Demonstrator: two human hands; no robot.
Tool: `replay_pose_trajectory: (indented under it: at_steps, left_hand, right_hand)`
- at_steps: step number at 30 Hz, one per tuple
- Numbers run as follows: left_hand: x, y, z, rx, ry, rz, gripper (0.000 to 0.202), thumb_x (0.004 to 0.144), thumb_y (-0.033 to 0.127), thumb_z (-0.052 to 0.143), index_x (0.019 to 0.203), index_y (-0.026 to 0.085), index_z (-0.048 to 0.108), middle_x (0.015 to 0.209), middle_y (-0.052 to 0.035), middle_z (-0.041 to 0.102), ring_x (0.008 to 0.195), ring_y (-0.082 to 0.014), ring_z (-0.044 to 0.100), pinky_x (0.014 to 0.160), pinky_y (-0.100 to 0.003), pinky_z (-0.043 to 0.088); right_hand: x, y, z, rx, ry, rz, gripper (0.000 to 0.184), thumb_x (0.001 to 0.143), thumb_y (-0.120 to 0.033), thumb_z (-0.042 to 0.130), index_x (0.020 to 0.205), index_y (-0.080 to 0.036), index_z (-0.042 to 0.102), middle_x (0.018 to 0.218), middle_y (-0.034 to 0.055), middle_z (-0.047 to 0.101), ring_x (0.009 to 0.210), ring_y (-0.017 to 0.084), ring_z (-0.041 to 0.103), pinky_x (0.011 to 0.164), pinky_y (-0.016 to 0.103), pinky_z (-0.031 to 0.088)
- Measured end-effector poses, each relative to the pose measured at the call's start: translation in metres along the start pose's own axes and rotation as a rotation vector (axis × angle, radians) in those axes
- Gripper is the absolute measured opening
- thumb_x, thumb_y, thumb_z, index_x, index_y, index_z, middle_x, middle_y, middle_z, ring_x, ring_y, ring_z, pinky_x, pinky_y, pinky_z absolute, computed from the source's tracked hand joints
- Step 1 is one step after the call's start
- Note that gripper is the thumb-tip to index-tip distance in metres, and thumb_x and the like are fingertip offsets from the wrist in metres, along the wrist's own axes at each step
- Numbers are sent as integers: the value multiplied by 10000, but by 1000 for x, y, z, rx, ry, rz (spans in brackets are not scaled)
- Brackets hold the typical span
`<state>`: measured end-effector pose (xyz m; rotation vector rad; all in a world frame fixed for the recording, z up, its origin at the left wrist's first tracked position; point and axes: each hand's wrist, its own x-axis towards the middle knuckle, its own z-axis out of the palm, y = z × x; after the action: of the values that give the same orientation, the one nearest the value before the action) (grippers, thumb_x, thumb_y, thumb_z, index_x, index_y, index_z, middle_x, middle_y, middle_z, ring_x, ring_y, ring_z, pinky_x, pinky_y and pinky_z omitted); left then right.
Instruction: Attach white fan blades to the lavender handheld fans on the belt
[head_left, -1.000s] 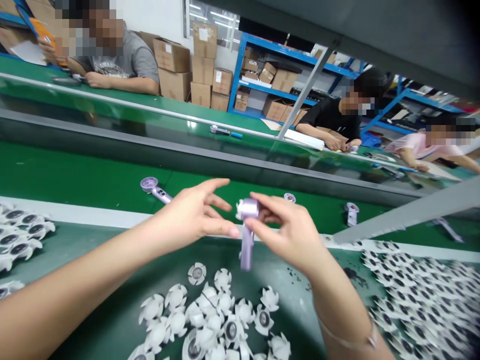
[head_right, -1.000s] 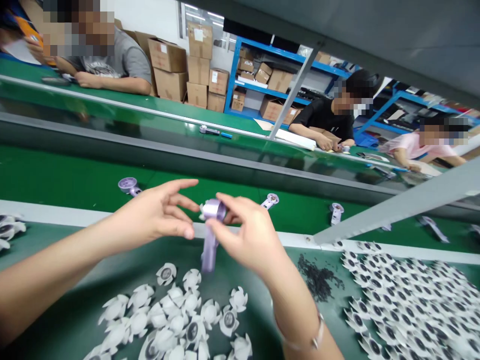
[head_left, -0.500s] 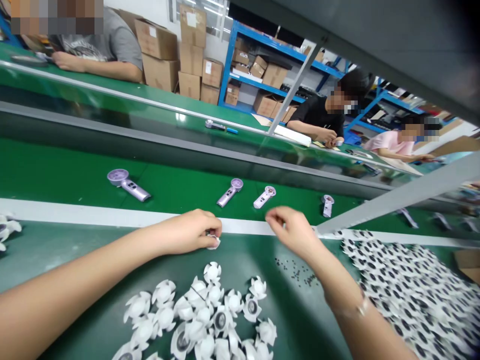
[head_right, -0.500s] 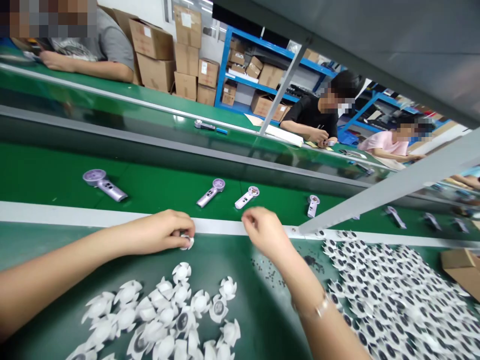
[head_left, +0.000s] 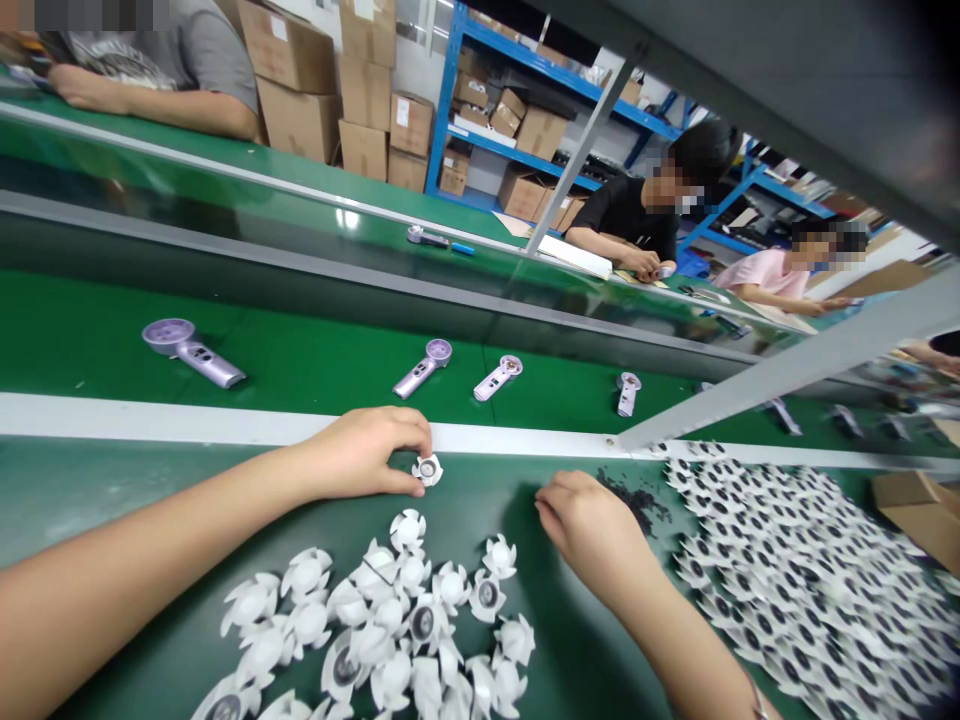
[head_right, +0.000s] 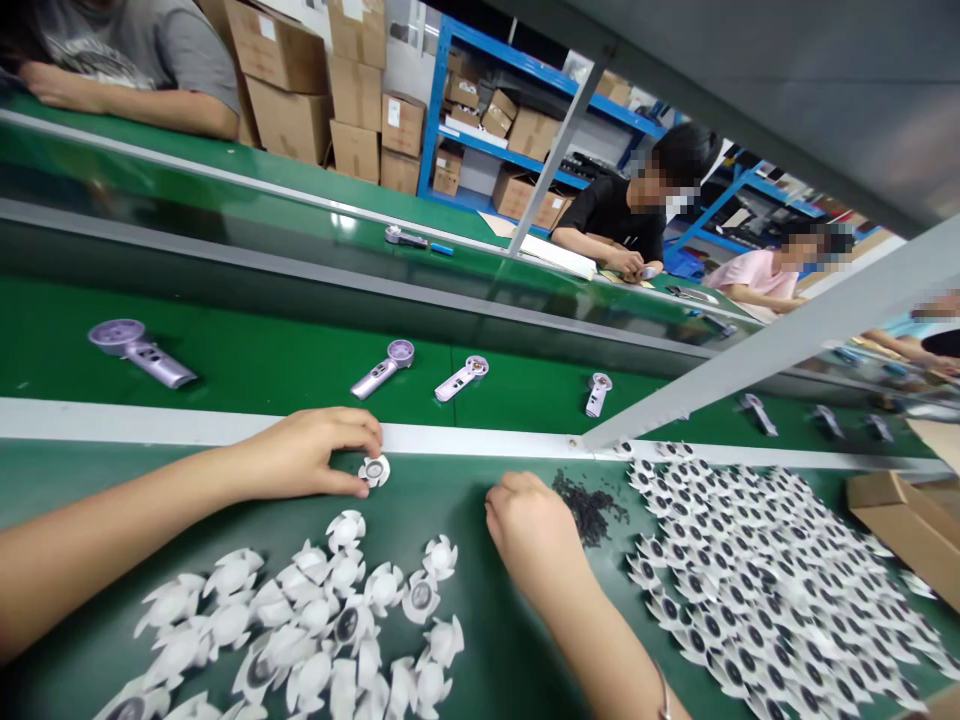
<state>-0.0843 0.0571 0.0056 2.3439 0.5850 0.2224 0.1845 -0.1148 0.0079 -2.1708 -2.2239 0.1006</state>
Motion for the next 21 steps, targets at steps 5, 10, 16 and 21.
replay_pose_trajectory:
  at_steps: [5,10,16,21]
  left_hand:
    - [0,-2,5,-97,54,-38,229,718,335,753,917,234,698,1068,-10,678,940,-207,613,834,-287,448]
    - [-1,2,8,-302,116,-116,243,708,303,737,898,201,625,868,-7,661,729,-155,579,647,-255,468]
    - [-5,31,0,-601,94,-97,259,784,321,698,955,185,560,883,0,625,753,-117,609,729,-253,540]
    - [-15,64,1,-873,47,-46,326,738,299,800,958,180,592,899,-7,655,803,-125,632,764,-261,540]
  right_hand:
    - [5,1,0,3,-4,25,199,827,-105,533,670,-176,634,733,68,610,770,247,595,655,326,403]
    - [7,13,-1,150,47,96,135,782,-115,549,686,-189,608,738,36,612,737,212,570,663,310,394]
    - [3,-5,-22,510,109,180,206,950,-299,453,837,-198,592,738,10,585,612,136,519,554,240,429]
    - [6,-60,-42,1119,287,118,118,935,-294,558,847,-232,606,752,-19,542,637,110,478,568,212,414]
